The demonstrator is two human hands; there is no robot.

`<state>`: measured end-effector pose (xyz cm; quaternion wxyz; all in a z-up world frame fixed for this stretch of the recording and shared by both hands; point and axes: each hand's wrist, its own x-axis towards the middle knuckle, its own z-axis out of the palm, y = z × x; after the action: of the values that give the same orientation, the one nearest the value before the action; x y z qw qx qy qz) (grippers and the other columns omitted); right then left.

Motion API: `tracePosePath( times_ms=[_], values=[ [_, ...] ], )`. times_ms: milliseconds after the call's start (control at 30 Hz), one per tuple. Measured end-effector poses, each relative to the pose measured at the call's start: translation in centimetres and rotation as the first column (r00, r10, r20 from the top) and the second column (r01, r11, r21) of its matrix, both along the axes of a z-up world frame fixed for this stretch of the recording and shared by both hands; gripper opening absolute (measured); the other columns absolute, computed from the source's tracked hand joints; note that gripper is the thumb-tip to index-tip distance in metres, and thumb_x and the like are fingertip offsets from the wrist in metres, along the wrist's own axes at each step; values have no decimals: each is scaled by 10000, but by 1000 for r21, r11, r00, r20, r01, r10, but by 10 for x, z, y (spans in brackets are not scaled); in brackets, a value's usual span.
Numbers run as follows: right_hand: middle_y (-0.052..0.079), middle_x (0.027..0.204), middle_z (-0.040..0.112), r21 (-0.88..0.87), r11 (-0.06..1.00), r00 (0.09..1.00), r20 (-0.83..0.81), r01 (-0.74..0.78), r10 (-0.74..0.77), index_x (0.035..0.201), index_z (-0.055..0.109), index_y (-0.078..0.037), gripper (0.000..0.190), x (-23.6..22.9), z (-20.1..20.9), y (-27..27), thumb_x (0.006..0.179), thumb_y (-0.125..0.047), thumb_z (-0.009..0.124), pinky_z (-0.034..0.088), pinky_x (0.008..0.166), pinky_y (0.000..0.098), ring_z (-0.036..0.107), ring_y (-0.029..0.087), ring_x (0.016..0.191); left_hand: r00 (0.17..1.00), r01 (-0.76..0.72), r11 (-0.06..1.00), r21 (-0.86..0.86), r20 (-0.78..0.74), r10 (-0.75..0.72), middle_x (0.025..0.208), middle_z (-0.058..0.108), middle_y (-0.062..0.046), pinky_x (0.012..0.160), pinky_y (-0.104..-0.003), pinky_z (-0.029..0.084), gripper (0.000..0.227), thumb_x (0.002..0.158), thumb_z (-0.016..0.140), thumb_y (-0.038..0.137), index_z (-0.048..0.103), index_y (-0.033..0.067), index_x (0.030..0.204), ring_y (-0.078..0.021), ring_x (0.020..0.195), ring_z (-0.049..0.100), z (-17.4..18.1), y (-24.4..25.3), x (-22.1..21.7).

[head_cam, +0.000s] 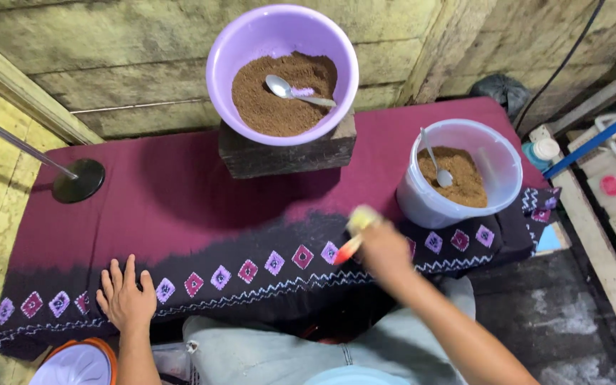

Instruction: Moving a stone block and brushing a substance onto a patterned fabric

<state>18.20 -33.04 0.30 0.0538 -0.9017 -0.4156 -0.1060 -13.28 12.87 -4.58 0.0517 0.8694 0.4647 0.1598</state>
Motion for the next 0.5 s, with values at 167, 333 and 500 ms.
tracePosePath(
  times_ms=[167,333,500],
  values=[
    [36,884,667,196,768,772,-69,-610,632,1062,652,-138,198,-110,2,30,880,-202,697,543,574,439,660,291,756,1000,10,999,36,13,-11,1680,389,-133,1190,-609,180,599,997,436,401,487,259,1577,-363,1550,287,-6,2,0],
    [64,1063,736,267,944,962,-133,-195,237,1081,694,-220,241,1,26,76,907,-377,636,513,623,475,662,335,826,1000,4,998,58,0,-4,1670,407,-109,1179,-585,222,589,994,442,409,496,279,1565,-337,1542,309,-4,1,1],
    [23,1047,626,106,986,928,363,-132,85,1171,625,-244,309,100,-6,97,865,-278,596,434,698,436,578,301,960,999,-35,999,29,42,34,1670,407,-73,1202,-560,193,577,980,455,402,509,310,1546,-312,1550,299,1,-3,4]
  ],
)
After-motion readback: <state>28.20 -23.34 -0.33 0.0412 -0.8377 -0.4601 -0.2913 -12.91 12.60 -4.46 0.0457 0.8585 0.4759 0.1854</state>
